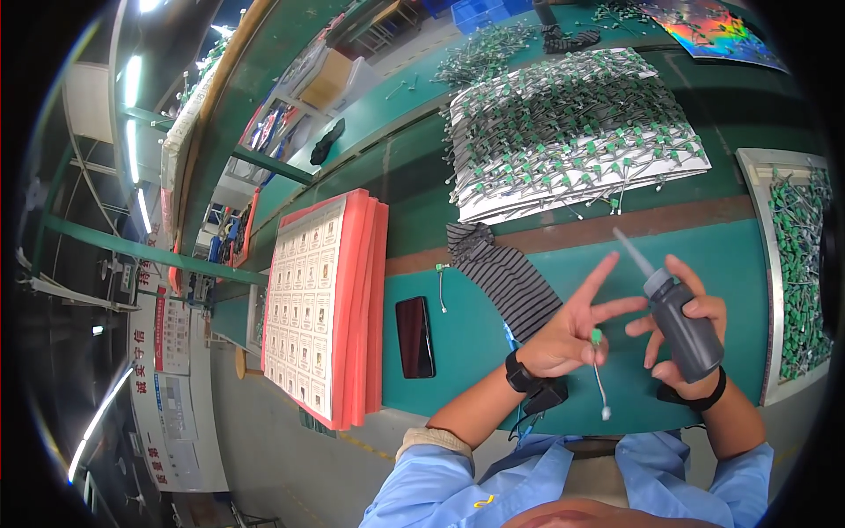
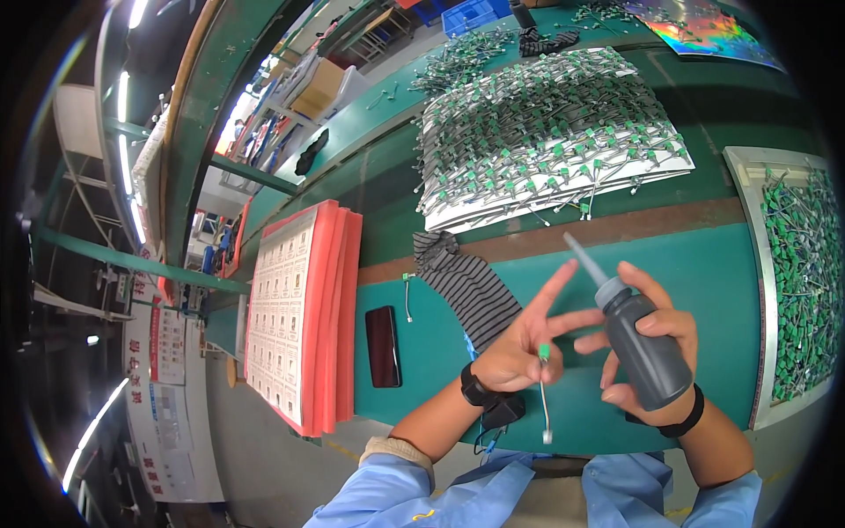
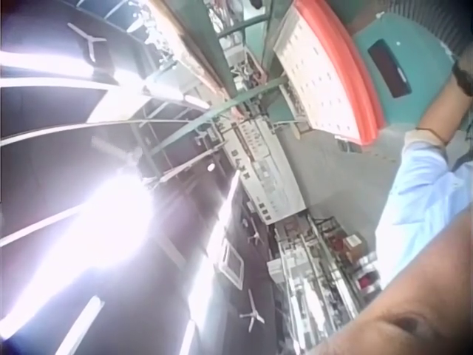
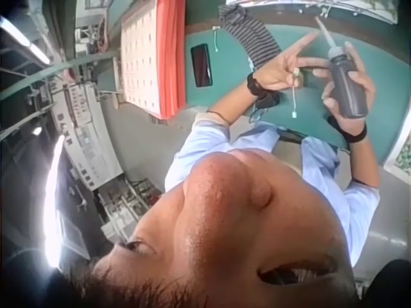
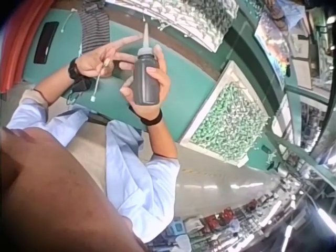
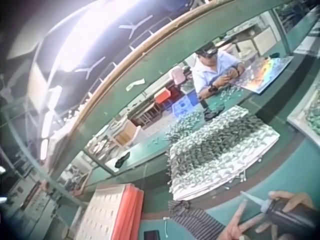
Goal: The person picks up a wire assembly, applies liquid from a squeeze bottle to the connector, and sets it down. They then pick up a cloth to wipe the tip of the bottle before repeating the process.
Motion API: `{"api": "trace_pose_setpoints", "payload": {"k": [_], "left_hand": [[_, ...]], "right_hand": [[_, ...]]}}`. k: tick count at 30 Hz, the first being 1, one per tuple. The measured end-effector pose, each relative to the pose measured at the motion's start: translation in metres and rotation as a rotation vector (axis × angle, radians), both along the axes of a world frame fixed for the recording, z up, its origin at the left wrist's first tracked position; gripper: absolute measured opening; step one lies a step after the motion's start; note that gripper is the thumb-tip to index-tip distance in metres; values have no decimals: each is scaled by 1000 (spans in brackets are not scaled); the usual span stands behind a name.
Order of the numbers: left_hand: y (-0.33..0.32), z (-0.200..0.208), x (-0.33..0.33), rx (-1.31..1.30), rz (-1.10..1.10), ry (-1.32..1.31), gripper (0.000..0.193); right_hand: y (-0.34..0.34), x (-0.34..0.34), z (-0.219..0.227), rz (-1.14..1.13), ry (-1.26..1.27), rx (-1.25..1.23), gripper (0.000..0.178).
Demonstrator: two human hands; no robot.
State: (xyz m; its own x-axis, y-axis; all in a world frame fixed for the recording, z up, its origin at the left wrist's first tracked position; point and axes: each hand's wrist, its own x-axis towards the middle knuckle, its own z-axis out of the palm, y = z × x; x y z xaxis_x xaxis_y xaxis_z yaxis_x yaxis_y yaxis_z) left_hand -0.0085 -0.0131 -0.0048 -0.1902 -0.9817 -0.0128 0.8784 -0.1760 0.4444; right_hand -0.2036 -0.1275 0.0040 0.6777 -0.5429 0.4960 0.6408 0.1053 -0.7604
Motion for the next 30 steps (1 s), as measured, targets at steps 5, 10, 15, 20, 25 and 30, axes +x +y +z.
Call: {"api": "trace_pose_setpoints", "payload": {"k": [5, 10, 15, 20, 25, 30], "left_hand": [[0, -7, -13, -61, -144, -73, 124], [-2, -7, -15, -11, -127, -142, 126], [2, -12, -13, 74, -76, -126, 110], [11, -23, -2, 185, -26, -368, 46], [5, -6, 2, 206, -119, -657, 10], [7, 0, 6, 162, -39, -752, 14]], "right_hand": [[-2, 4, 0, -76, 150, -327, 56], [-3, 12, -11, 47, 141, -382, 54], [-2, 7, -16, -156, 174, -354, 53], [-5, 1, -7, -311, 267, -639, 52], [-17, 6, -8, -255, 236, -683, 49], [-22, 18, -4, -234, 204, -624, 58]]}}
